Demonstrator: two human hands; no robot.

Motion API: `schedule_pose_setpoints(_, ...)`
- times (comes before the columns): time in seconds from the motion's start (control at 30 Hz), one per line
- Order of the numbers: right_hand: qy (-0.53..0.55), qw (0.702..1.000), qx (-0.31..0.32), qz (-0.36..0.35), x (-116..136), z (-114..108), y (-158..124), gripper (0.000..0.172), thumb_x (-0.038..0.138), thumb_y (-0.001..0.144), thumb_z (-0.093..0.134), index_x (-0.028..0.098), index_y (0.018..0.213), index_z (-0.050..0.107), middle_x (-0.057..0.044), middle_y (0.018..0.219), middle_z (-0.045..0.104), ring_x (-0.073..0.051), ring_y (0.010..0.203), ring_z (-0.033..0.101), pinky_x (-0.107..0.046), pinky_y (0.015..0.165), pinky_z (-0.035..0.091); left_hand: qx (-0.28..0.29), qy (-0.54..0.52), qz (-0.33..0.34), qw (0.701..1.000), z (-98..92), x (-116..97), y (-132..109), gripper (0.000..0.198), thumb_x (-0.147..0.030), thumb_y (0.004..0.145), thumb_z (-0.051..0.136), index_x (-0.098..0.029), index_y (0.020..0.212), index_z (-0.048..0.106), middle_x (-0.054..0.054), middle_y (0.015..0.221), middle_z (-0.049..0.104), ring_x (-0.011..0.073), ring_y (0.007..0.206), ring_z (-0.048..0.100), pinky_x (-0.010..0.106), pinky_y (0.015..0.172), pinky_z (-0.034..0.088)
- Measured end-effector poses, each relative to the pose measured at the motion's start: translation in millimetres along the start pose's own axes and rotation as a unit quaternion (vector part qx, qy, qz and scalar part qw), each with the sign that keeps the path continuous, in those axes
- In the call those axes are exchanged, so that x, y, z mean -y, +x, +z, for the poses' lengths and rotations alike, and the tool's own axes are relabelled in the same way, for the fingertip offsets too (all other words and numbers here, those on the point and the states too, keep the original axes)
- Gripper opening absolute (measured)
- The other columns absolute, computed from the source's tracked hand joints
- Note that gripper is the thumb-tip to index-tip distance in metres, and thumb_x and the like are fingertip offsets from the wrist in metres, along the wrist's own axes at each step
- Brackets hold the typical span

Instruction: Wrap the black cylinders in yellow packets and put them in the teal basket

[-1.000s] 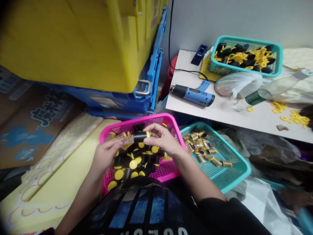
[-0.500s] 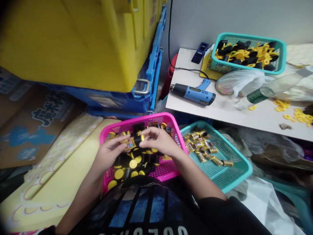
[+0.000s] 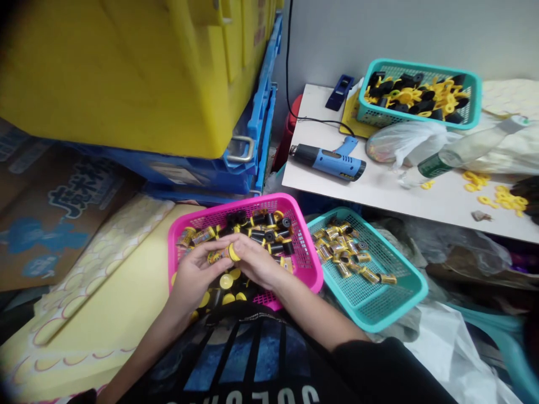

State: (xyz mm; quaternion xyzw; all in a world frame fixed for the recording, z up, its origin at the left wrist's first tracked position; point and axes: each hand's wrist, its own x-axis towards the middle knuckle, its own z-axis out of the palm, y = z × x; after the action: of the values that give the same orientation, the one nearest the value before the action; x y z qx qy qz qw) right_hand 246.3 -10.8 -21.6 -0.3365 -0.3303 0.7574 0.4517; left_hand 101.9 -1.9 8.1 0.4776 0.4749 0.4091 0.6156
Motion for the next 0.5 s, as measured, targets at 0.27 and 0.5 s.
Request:
schedule_pose_setpoints(0.27, -0.048, 0.997, 0.006, -0.063, -10.1, -3.3, 0.5, 0.059, 0.069, 0.077, 0.058, 0.022, 0.115, 0.057, -0.009, 0.111, 0.062, -0.022, 0.102, 0.059, -0.038, 0.089, 0.048, 0.011, 0.042, 0.008, 0.999, -1.5, -1.1, -4.5, 0.024, -0.026, 0.066, 0.077, -0.018, 0.088, 0.072, 0.007, 0.099, 0.075, 0.0229, 0.098, 0.068, 0.034, 0.088, 0.055)
schedule_pose_setpoints(0.5, -0.450, 0.891, -0.059, 0.016, 40.8, -64.8, -35.7, 0.040, 0.050, 0.094, 0.045, 0.019, 0.085, 0.068, -0.008, 0.085, 0.068, -0.020, 0.079, 0.063, -0.035, 0.076, 0.049, -0.003, 0.413, 0.171, 0.895, -60.5, -7.8, -17.9, 0.023, -0.035, 0.075, 0.071, -0.025, 0.095, 0.072, 0.004, 0.093, 0.073, 0.0243, 0.090, 0.066, 0.038, 0.087, 0.051)
